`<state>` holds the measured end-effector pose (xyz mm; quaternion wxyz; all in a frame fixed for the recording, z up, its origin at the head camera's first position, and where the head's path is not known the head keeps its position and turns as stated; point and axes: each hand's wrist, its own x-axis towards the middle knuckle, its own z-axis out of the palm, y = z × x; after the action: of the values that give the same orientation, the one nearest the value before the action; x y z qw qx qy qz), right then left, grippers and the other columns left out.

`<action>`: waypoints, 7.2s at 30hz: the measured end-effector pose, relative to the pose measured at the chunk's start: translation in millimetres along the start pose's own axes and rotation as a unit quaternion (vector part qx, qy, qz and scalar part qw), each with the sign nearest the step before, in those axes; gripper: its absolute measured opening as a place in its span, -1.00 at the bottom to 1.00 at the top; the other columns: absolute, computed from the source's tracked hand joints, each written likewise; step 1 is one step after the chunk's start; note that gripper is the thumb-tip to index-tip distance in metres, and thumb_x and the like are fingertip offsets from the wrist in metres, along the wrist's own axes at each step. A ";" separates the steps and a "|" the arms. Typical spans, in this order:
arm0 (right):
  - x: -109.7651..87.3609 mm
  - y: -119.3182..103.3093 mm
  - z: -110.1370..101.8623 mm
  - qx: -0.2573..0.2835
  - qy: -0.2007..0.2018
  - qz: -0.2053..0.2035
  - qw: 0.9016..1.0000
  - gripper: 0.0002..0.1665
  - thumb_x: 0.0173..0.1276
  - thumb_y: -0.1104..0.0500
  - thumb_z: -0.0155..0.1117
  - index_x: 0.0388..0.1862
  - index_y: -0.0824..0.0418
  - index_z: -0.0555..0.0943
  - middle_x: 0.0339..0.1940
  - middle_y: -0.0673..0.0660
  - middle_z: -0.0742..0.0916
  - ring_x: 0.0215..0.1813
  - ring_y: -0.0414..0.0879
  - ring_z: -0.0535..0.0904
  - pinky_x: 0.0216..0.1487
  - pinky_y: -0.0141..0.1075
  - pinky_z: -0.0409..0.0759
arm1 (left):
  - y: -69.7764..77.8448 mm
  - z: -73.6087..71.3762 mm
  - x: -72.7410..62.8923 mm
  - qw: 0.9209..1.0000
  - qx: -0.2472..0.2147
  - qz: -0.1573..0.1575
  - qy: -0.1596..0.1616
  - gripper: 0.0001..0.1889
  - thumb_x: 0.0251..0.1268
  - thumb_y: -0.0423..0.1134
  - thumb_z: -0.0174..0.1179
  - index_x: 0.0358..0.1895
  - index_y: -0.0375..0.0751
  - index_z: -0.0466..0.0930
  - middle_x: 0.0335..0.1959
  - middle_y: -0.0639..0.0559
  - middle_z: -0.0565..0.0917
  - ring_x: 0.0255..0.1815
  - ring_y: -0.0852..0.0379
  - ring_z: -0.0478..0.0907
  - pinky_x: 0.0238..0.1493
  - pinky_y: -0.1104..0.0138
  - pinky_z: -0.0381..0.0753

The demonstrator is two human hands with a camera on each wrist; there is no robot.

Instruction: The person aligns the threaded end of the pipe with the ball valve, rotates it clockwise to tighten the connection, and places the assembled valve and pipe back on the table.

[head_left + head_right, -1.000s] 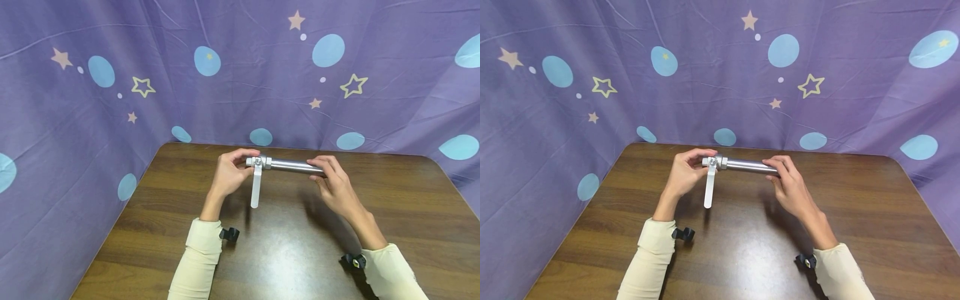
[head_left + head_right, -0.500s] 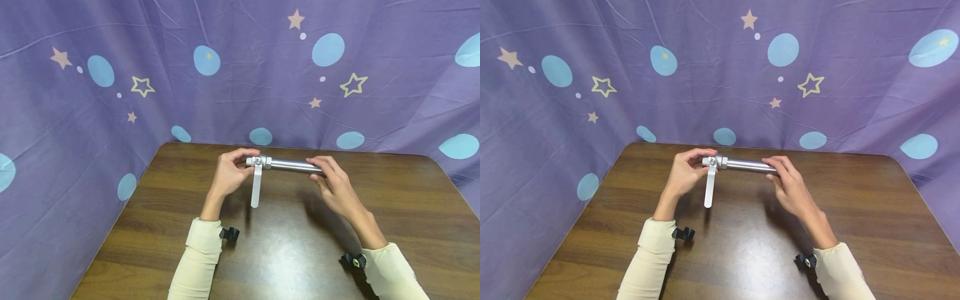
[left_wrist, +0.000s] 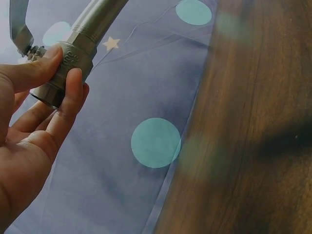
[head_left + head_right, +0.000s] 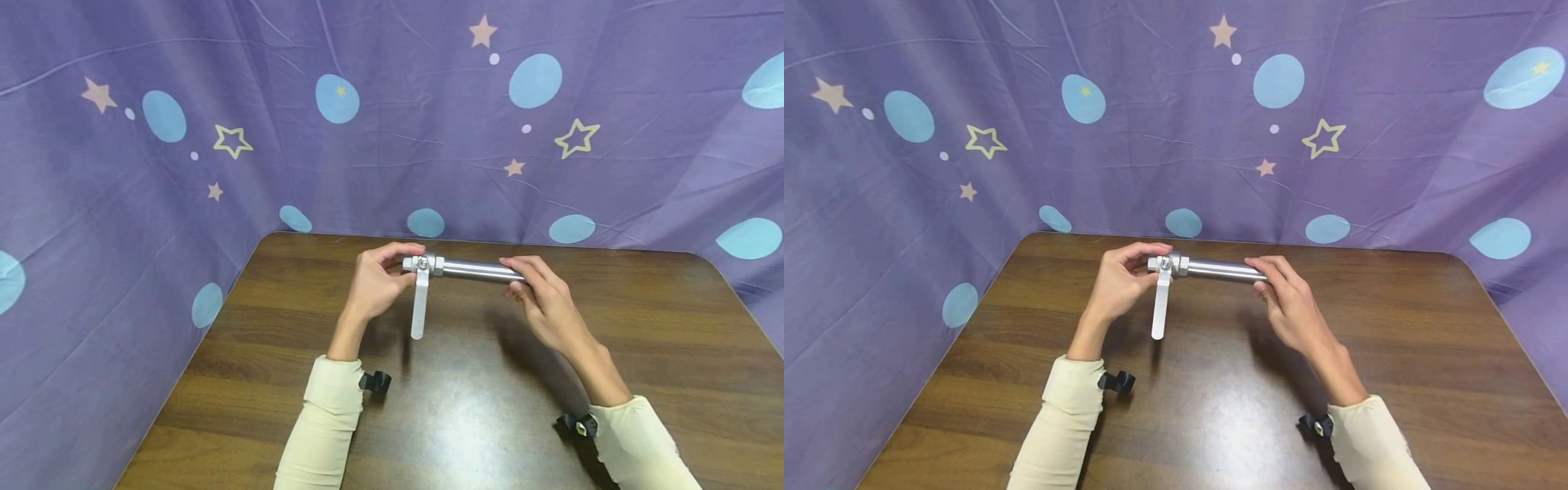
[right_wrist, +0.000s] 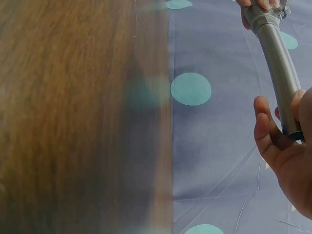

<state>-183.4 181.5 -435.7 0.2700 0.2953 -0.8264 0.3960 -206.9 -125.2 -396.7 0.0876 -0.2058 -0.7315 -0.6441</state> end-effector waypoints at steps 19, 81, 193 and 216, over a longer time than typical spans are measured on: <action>0.5 -0.4 0.4 -0.006 -0.010 -0.004 1.000 -0.48 0.47 0.53 0.24 0.37 0.33 0.61 -0.15 0.13 0.73 -0.33 -0.17 0.69 -0.21 -0.62 0.55 | -0.3 0.2 0.0 1.000 -0.009 -0.004 -0.001 -0.56 0.01 -0.77 0.31 0.04 -0.52 0.75 0.15 -0.41 0.77 0.15 -0.28 0.77 0.20 -0.08 0.80; 0.2 -1.3 2.8 0.003 0.023 -0.018 1.000 -0.40 0.35 0.57 0.34 0.37 0.36 0.60 0.10 0.22 0.72 -0.36 -0.16 0.73 -0.28 -0.63 0.63 | -3.1 -1.0 1.4 1.000 0.011 0.018 0.005 -0.57 0.01 -0.74 0.35 0.03 -0.49 0.76 0.10 -0.38 0.80 0.12 -0.25 0.78 0.27 0.00 0.79; 4.2 -0.6 9.6 -0.007 0.078 -0.068 0.995 -0.39 0.18 0.67 0.40 0.23 0.39 0.67 0.13 0.40 0.68 0.15 0.13 0.62 0.20 -0.66 0.47 | -1.4 -1.8 1.7 0.999 0.041 0.008 0.017 -0.58 0.04 -0.68 0.42 0.04 -0.40 0.79 -0.01 -0.33 0.84 -0.16 0.24 0.73 0.07 -0.09 0.85; 3.6 -0.9 5.1 -0.010 0.069 -0.041 0.997 -0.38 0.17 0.58 0.48 0.25 0.34 0.70 0.06 0.33 0.73 0.09 -0.06 0.65 0.16 -0.68 0.48 | -0.5 0.1 0.7 0.999 0.030 0.001 0.017 -0.57 0.04 -0.68 0.41 0.05 -0.40 0.79 0.01 -0.34 0.83 -0.13 0.23 0.75 0.08 0.21 0.87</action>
<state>-186.3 175.9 -435.6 0.3458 0.2983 -0.7967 0.3958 -207.8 -125.0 -397.0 0.1067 -0.1930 -0.7486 -0.6253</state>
